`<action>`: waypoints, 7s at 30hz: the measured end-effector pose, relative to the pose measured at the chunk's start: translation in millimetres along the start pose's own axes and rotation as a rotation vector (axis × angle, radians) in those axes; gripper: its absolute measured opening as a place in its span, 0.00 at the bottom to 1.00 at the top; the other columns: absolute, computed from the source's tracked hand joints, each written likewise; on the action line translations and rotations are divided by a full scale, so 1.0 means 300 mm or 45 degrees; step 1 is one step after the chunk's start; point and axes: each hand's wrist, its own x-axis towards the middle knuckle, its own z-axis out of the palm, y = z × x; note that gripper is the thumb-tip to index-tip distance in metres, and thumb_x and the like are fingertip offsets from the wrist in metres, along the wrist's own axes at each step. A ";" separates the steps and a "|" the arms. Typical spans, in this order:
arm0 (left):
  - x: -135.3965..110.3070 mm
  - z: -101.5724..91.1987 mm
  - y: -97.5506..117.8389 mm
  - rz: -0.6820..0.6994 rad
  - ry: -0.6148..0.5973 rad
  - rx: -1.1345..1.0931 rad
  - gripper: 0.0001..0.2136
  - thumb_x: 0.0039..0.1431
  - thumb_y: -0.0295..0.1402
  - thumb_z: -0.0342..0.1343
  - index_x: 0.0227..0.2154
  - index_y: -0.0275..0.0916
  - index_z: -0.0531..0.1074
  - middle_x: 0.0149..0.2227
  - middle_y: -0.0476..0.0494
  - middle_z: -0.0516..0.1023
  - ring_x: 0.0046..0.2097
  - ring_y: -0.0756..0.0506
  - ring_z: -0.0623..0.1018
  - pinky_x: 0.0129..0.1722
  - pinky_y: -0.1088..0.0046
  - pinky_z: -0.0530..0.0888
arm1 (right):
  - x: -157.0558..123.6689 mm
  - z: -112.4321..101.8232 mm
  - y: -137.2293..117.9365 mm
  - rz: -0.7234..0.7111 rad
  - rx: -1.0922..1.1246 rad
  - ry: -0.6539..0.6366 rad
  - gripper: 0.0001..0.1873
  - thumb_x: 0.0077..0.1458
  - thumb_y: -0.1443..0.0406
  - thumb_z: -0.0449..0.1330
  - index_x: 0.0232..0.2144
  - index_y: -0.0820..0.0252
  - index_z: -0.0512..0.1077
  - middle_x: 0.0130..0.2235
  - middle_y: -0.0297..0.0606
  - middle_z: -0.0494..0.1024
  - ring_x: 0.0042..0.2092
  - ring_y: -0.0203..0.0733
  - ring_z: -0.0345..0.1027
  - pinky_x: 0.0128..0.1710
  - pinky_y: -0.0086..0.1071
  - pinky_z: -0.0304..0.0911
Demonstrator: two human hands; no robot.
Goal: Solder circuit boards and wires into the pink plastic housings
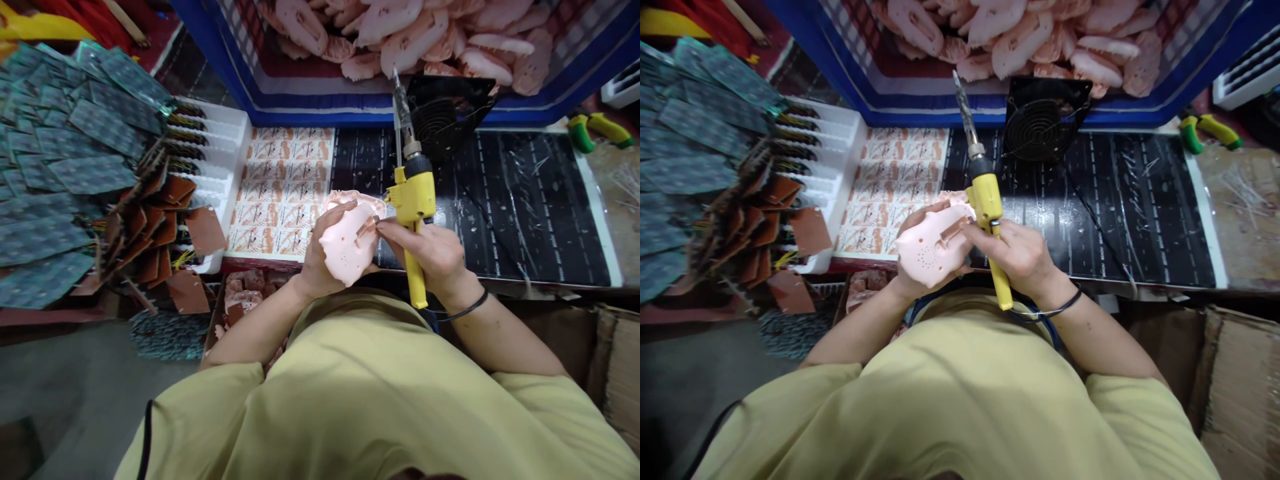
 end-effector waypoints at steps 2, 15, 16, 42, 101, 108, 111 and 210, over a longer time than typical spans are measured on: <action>0.011 -0.002 0.013 0.045 0.117 0.058 0.46 0.59 0.63 0.60 0.72 0.53 0.46 0.68 0.34 0.64 0.69 0.33 0.69 0.70 0.45 0.69 | -0.027 0.010 0.013 0.014 -0.005 0.026 0.21 0.66 0.66 0.61 0.59 0.45 0.73 0.38 0.30 0.84 0.37 0.36 0.79 0.38 0.27 0.76; 0.029 0.023 0.026 0.148 0.264 -0.129 0.45 0.56 0.57 0.67 0.71 0.54 0.52 0.65 0.36 0.67 0.66 0.31 0.72 0.68 0.44 0.70 | -0.001 0.001 -0.017 0.216 0.255 0.133 0.20 0.61 0.70 0.67 0.54 0.53 0.73 0.47 0.36 0.85 0.43 0.41 0.83 0.47 0.30 0.80; 0.029 0.026 0.024 0.151 0.268 -0.133 0.45 0.56 0.57 0.68 0.71 0.53 0.53 0.65 0.36 0.67 0.66 0.31 0.72 0.68 0.44 0.70 | -0.001 0.003 -0.019 0.241 0.272 0.143 0.20 0.60 0.70 0.67 0.54 0.52 0.74 0.47 0.35 0.85 0.43 0.41 0.83 0.47 0.30 0.80; 0.048 0.035 0.035 0.367 0.428 0.217 0.42 0.63 0.57 0.62 0.71 0.46 0.51 0.62 0.36 0.72 0.63 0.35 0.76 0.61 0.51 0.78 | 0.027 0.012 -0.040 0.304 0.284 0.192 0.18 0.58 0.71 0.69 0.49 0.53 0.73 0.41 0.33 0.85 0.38 0.37 0.81 0.43 0.28 0.78; 0.053 0.055 0.006 0.428 0.432 0.321 0.48 0.54 0.62 0.66 0.69 0.41 0.57 0.57 0.33 0.74 0.60 0.37 0.77 0.64 0.54 0.73 | 0.003 0.023 -0.026 0.257 -0.198 0.037 0.11 0.67 0.66 0.60 0.50 0.54 0.74 0.33 0.32 0.81 0.31 0.34 0.74 0.34 0.27 0.67; 0.061 0.081 0.008 0.407 0.502 0.395 0.39 0.62 0.52 0.64 0.70 0.46 0.56 0.55 0.37 0.76 0.58 0.39 0.78 0.62 0.54 0.75 | 0.007 0.009 -0.031 0.170 -0.205 -0.089 0.11 0.69 0.64 0.57 0.51 0.54 0.77 0.28 0.31 0.76 0.29 0.33 0.71 0.32 0.25 0.65; 0.067 0.086 0.010 0.411 0.522 0.323 0.37 0.63 0.49 0.64 0.70 0.45 0.57 0.55 0.36 0.76 0.59 0.39 0.78 0.62 0.56 0.76 | 0.010 0.010 -0.028 0.168 -0.133 -0.088 0.11 0.70 0.64 0.57 0.50 0.54 0.77 0.30 0.31 0.79 0.30 0.32 0.72 0.33 0.24 0.67; 0.100 -0.030 0.085 -0.637 -0.198 -1.458 0.31 0.59 0.43 0.67 0.65 0.42 0.71 0.71 0.40 0.65 0.74 0.29 0.61 0.75 0.51 0.56 | 0.033 -0.007 0.067 0.780 0.890 -0.230 0.21 0.59 0.59 0.69 0.53 0.48 0.70 0.49 0.33 0.82 0.50 0.42 0.81 0.55 0.35 0.77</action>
